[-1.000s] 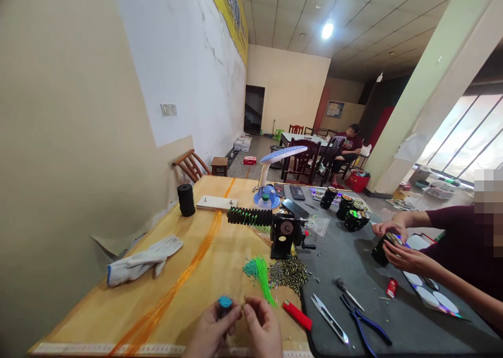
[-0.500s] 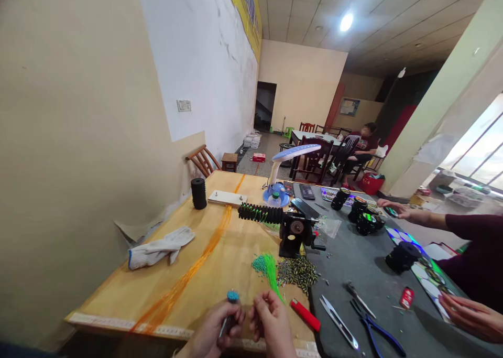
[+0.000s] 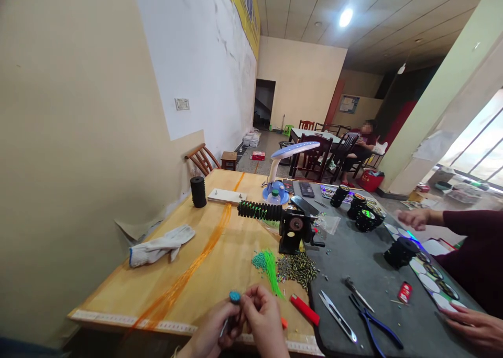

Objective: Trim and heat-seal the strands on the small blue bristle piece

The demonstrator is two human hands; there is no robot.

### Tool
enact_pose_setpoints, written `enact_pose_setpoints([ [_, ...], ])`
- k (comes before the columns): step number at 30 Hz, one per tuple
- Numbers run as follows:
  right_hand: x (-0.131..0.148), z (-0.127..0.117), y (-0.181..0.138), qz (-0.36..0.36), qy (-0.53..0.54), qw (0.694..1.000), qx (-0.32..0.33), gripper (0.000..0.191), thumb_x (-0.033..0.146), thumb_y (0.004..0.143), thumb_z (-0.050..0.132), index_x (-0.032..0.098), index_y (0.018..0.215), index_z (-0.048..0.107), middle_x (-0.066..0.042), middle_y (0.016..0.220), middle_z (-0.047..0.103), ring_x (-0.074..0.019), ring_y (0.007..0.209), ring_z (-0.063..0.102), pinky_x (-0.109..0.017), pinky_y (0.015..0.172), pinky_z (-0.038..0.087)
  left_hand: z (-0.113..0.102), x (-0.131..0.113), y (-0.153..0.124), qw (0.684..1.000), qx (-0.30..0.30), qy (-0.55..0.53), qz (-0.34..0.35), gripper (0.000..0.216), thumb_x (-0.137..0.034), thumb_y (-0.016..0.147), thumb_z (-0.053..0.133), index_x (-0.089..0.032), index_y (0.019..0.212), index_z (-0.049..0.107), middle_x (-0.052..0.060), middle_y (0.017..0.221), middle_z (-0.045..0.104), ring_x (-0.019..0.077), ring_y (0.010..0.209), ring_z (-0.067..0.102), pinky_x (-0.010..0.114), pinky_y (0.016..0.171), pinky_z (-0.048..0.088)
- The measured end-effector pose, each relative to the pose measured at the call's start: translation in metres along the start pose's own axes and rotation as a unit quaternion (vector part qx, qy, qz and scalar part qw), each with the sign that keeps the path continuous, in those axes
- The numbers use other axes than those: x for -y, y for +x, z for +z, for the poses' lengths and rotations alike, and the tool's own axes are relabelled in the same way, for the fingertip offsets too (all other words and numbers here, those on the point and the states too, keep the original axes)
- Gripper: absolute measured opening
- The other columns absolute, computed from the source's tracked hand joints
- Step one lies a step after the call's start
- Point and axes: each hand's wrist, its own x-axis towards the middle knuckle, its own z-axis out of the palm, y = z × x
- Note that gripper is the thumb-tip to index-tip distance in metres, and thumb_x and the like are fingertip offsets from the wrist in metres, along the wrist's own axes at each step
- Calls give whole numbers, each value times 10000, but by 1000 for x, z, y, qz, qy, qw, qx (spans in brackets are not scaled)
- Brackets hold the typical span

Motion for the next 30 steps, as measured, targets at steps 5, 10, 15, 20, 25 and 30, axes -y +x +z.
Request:
enact_pose_setpoints([
  [5,-3,0,-1,-4,-18,1000,-11,558,699,611,657,172,668,481,68,428,479,-40,343,375,-154,351,266,-1,1,0,1000,0,-11,-8,210,-345,597,599,-161,578,500,-49,452,476,53,395,372,199,412,67],
  [10,-9,1,-2,7,-2,1000,-19,593,746,568,638,190,656,450,86,411,442,-37,330,336,-154,341,247,-6,6,4,998,-38,-57,3,328,-406,582,714,-165,667,508,-61,507,502,43,411,381,185,425,78],
  [15,-9,-1,-3,7,-4,1000,-25,554,716,596,637,200,643,440,87,407,440,-40,320,336,-156,335,247,-11,11,7,998,-24,-57,30,431,-456,548,792,-163,708,520,-80,529,475,39,440,361,189,433,97],
  [20,-10,-3,-3,27,4,999,-26,548,702,581,654,200,640,441,91,396,439,-35,310,319,-154,330,247,-11,13,5,999,-5,-13,48,496,-535,539,789,-162,767,555,-96,524,428,45,444,317,204,427,101],
  [25,-16,0,-3,31,22,999,-15,580,730,556,652,197,643,442,87,397,449,-29,312,305,-150,330,235,-10,15,7,997,-38,-59,31,520,-538,489,810,-169,704,514,-84,534,472,37,434,331,190,430,105],
  [30,-17,0,-4,28,36,999,-27,608,751,535,656,192,651,448,80,405,464,-29,315,319,-148,329,237,-8,20,9,996,-28,-81,35,507,-532,485,817,-169,680,521,-82,522,479,36,433,326,187,423,134],
])
